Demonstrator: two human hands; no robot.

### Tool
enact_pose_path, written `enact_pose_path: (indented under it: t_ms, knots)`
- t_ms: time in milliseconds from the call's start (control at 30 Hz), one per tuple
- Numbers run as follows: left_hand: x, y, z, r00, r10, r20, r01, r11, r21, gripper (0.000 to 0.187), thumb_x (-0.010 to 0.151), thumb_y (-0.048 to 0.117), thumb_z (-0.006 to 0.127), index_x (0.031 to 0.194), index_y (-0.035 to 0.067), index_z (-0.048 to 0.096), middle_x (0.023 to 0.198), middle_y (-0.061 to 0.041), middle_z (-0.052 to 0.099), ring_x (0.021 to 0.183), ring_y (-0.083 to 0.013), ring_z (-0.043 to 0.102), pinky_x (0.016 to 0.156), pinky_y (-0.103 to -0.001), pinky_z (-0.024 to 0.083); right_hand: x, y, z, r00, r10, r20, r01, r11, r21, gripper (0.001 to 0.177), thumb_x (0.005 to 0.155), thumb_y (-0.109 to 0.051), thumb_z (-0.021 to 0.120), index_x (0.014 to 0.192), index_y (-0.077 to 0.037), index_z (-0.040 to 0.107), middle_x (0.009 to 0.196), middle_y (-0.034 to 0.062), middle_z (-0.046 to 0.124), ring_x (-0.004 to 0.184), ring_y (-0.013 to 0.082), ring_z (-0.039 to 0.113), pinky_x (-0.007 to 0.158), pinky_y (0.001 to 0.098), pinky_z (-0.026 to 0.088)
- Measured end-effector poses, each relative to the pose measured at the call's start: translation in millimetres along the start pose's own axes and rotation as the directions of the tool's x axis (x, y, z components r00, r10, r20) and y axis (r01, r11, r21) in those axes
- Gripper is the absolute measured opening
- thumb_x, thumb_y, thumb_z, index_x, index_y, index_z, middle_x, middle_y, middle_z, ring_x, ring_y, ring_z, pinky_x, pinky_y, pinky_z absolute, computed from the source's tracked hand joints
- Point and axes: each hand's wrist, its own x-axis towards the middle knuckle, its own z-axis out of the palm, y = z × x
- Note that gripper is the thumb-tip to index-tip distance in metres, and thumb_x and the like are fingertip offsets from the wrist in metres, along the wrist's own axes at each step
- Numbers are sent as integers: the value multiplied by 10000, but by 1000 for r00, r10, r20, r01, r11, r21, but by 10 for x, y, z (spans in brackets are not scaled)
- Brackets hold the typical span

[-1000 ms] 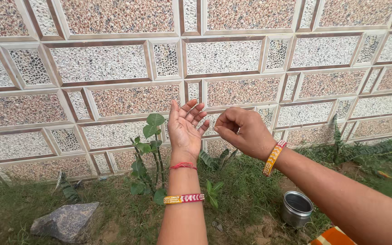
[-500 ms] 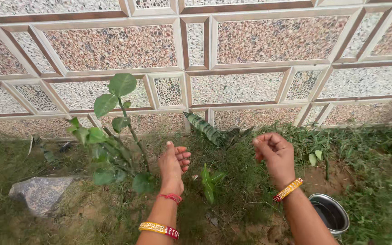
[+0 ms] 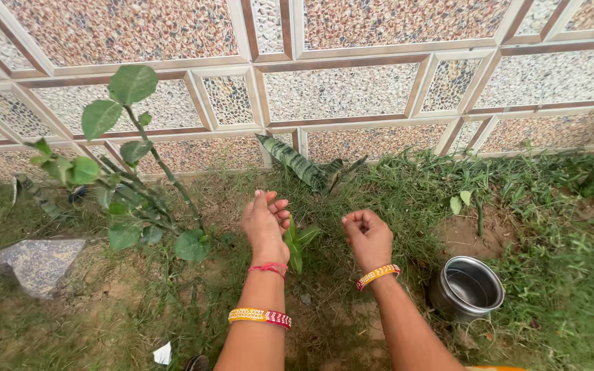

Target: The person removes weeds and dry grass from around the base of a small green plant in a garden patch by hand. They place the uprooted grass aside and pat the soil around the plant to finish.

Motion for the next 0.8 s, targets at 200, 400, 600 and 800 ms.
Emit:
enact_pose_path:
  t_ms: [200,400,600,800]
  knots:
    - [-425,483,-46,992,-80,95,82,996,-24,349,1034,401,497,1065,83,638,777,-61,685,557,-129,548,484,-290,430,-545,-510,-280,987,-157,33,161,963,-218,107,881,-135,745,868,-33,715,680,9,691,568,69,599,536,247,491]
    - [-819,1072,-376,978,-107,178,110,994,-3,355,1020,427,508,1096,101,626,794,-50,695,580,-120,564,516,-286,447,-899,-1080,-238,980,-196,45,201,959,-202,125,882,-144,756,863,-31,705,663,4,669,550,53,591,522,237,486]
    - [-902,1069,-749,983,-134,127,140,989,-43,304,988,386,554,1122,120,613,814,-42,694,605,-121,568,530,-292,460,-841,-1127,-213,978,-163,130,189,957,-220,123,890,-149,755,877,-38,705,667,0,661,544,61,577,510,246,477]
    - [-764,692,-1029,995,-94,45,92,994,58,250,963,304,615,1141,128,610,854,-30,700,629,-103,577,538,-284,460,-452,-695,-110,942,-95,323,195,936,-293,119,898,-147,753,888,-31,725,706,0,684,611,68,615,588,262,538]
